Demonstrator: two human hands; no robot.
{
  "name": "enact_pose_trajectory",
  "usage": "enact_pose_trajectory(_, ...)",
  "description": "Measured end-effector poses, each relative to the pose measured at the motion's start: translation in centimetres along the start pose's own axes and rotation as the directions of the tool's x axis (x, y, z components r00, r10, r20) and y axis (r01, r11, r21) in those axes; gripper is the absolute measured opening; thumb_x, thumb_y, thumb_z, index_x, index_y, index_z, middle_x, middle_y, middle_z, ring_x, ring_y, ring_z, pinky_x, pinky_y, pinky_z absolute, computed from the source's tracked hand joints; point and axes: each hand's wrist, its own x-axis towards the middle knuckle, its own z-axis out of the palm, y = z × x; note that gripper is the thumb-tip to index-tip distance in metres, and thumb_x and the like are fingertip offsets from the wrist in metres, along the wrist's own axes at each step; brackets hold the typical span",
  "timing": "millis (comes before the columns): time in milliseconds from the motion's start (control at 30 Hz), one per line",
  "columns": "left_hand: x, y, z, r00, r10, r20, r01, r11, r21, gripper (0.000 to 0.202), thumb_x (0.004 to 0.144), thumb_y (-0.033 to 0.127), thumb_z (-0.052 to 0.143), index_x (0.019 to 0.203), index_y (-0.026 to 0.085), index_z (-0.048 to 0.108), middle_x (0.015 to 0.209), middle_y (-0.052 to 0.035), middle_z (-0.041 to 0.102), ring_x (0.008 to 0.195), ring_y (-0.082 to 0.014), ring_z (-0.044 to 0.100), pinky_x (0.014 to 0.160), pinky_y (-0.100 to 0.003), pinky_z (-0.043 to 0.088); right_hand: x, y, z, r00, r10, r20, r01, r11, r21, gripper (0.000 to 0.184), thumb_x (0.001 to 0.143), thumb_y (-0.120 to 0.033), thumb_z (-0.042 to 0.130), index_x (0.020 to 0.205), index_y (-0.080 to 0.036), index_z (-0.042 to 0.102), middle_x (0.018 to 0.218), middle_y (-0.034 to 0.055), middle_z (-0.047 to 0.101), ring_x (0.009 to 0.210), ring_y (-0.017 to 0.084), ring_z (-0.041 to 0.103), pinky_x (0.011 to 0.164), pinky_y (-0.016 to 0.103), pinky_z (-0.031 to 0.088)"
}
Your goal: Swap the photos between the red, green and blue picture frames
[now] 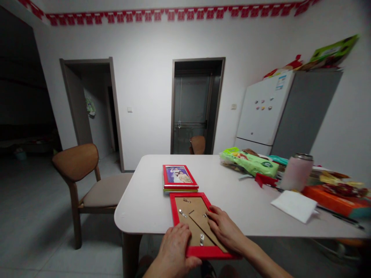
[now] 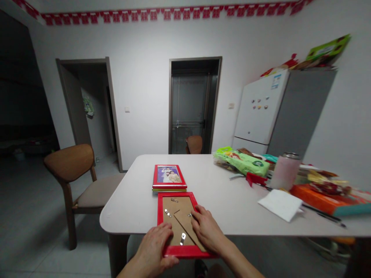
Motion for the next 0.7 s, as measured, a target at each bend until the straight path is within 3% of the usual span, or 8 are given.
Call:
enact_pose_trajectory(133,0.1,0.0,-0.3,1.000,0.016,0.002,-0.016,1.000,-0.002,0.058,0.060,0.043,0.064,0.110,0.019,0.047,0.124,-0.0072,0.043,0.114,-0.0236,0.036,0.096,-0.037,0.027,-2.0,-0.5,0.0,0.999,-0.048,-0.017,0.047,0.998,-0.028,0.038,0.076,-0.034,0.037,0.106,-0.020,0.056,0.121,0.0101,0.043,0.109,0.022,0.038,0.093,0.035,0.028)
enact_pose_trajectory(267,0.1,0.2,-0.5,1.000,0.017,-0.011,-0.017,1.000,-0.005,0.058,0.059,0.042,0.065,0.109,0.017,0.048,0.123,-0.0084,0.044,0.113,-0.0236,0.037,0.096,-0.036,0.029,-4.1,-2.1,-0.6,0.962,-0.268,0.046,0.267,0.963,0.028,0.033,0.079,-0.036,0.036,0.104,-0.030,0.056,0.122,0.0049,0.044,0.113,0.022,0.035,0.094,0.039,0.027)
enact_pose_trajectory(367,0.2,0.3,-0.6,1.000,0.025,-0.018,-0.025,1.000,-0.012,0.057,0.059,0.042,0.065,0.108,0.017,0.049,0.121,-0.0090,0.046,0.112,-0.0245,0.039,0.094,-0.037,0.030,-4.7,-2.7,-1.0,0.917,-0.393,0.073,0.391,0.920,0.032,0.032,0.079,-0.037,0.036,0.102,-0.030,0.057,0.118,0.0062,0.047,0.111,0.023,0.037,0.091,0.041,0.030)
enact_pose_trajectory(700,0.1,0.4,-0.8,1.000,-0.004,0.008,0.004,1.000,-0.031,0.059,0.060,0.041,0.064,0.110,0.015,0.048,0.122,-0.0099,0.044,0.113,-0.0243,0.038,0.095,-0.035,0.029,-4.7,-2.8,-1.6,0.895,-0.434,0.100,0.437,0.899,-0.016,0.033,0.078,-0.041,0.039,0.103,-0.030,0.056,0.119,0.0071,0.046,0.110,0.024,0.037,0.088,0.043,0.031)
